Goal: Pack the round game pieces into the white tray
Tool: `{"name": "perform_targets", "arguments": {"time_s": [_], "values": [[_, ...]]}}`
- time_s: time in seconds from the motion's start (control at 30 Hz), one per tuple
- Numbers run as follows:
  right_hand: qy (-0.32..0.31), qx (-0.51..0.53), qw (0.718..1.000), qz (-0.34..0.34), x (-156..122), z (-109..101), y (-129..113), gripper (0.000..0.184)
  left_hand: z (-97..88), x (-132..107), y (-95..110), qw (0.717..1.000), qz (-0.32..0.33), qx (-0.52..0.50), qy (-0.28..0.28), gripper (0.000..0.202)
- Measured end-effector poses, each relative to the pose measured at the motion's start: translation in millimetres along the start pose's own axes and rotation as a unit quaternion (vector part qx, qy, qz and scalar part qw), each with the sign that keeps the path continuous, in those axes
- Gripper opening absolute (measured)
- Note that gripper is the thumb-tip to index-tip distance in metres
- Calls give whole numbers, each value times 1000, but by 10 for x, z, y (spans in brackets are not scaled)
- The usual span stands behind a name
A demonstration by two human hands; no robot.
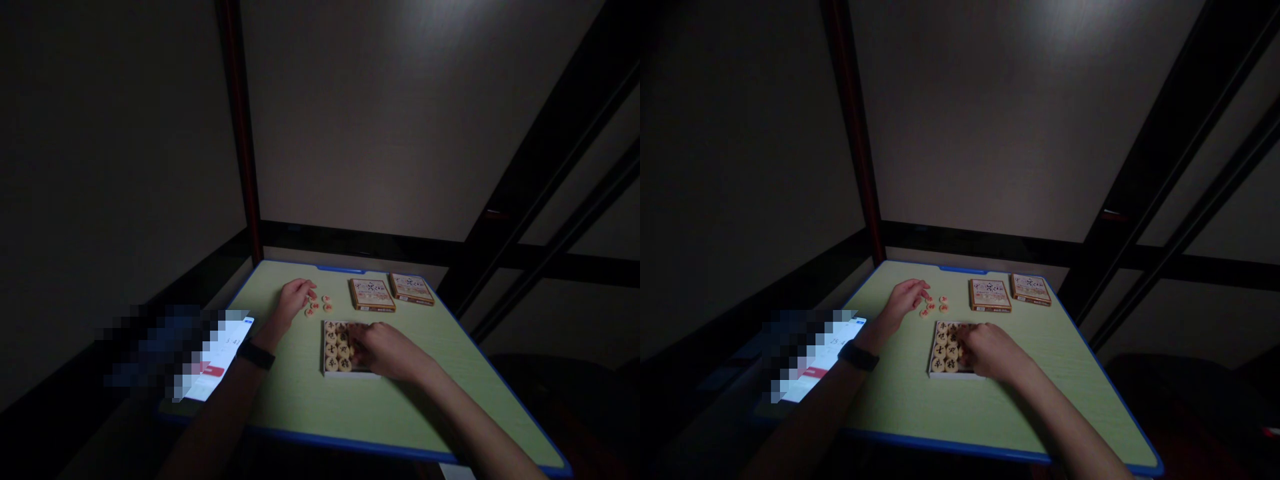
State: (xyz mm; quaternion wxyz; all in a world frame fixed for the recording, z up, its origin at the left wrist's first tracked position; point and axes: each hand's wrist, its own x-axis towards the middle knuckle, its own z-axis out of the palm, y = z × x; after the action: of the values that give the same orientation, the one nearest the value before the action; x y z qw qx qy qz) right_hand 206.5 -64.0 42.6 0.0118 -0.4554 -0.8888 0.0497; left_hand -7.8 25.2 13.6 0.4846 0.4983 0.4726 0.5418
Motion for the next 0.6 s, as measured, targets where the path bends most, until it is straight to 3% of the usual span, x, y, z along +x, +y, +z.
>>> {"name": "perform_targets", "arguments": {"time_s": [0.2,0.33,0.6], "values": [[-2,54,999,6,-23,-51,17,15,-15,47,-49,1000,12,27,2,20],[-2,68,998,2,-43,-54,59,16,-60,131,-106,993,35,107,33,14],[-6,50,999,6,5,-17,30,18,-126,117,-170,923,82,373,39,17]]}}
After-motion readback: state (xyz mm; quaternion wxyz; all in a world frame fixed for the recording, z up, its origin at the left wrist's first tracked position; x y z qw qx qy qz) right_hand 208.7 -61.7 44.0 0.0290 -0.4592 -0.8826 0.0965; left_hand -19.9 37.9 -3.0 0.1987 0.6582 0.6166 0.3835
